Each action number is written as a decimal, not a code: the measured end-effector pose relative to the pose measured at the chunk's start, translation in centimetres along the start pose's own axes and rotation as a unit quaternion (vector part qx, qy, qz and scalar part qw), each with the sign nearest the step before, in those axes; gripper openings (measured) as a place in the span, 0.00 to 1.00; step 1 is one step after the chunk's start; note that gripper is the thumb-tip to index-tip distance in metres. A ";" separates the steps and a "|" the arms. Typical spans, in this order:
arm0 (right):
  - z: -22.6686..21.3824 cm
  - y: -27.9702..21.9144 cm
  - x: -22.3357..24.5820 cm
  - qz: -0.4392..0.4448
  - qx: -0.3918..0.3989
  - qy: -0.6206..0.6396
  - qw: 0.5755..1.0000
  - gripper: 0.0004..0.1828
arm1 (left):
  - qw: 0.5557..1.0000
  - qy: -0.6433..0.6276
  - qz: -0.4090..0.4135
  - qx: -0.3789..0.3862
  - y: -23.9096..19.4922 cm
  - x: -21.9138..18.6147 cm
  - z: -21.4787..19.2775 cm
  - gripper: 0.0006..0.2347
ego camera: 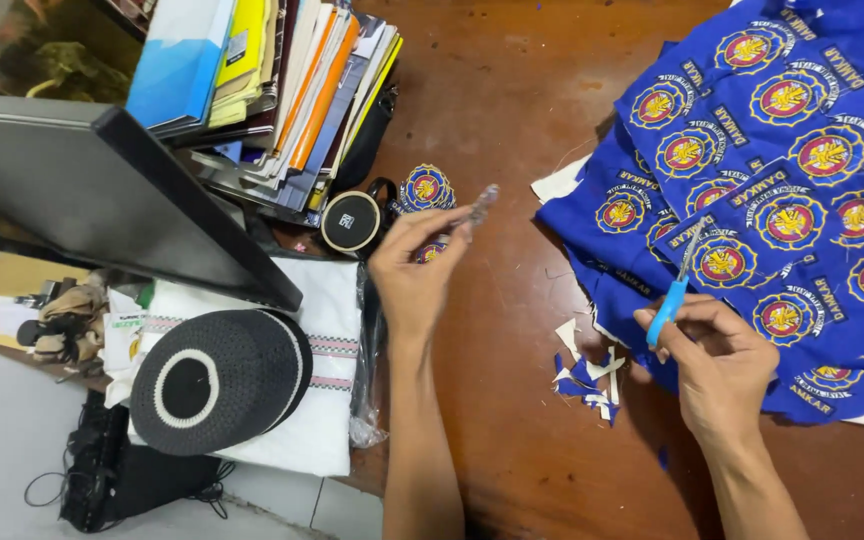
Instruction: The person uses a pair of blue-handled scissors to cut a circular embroidered patch from a larger piece of blue fabric. They carefully trim the edges of the patch while holding it with their left hand and cutting with their right hand. The cut patch is then placed on the table next to a stack of previously cut patches.
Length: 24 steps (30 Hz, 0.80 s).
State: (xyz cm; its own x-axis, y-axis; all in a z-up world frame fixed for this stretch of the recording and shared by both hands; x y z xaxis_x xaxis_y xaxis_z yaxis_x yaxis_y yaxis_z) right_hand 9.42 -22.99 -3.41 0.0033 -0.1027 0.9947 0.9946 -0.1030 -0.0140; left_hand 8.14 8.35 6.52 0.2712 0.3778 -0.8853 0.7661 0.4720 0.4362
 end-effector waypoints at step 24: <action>-0.7 1.2 1.6 -0.159 0.039 0.007 0.986 0.07 | 0.876 0.452 0.152 0.076 -6.1 7.6 -1.2 0.07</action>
State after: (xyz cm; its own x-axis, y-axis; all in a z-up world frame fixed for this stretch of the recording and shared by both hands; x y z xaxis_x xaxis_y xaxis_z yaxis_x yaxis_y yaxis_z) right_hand 10.53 -24.01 -1.94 -0.3113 -0.0906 0.9460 0.9500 -0.0566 0.3072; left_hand 4.81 9.25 -2.70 -0.0443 0.9762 -0.2124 0.8256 0.1555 0.5424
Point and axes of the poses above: each hand's wrist, its own y-axis towards the middle knuckle, its own z-axis out of the palm, x = y × z, the point moved 8 cm from there along y, towards the middle knuckle, and after that the axes turned 3 degrees about -y, right-handed, at the moved point
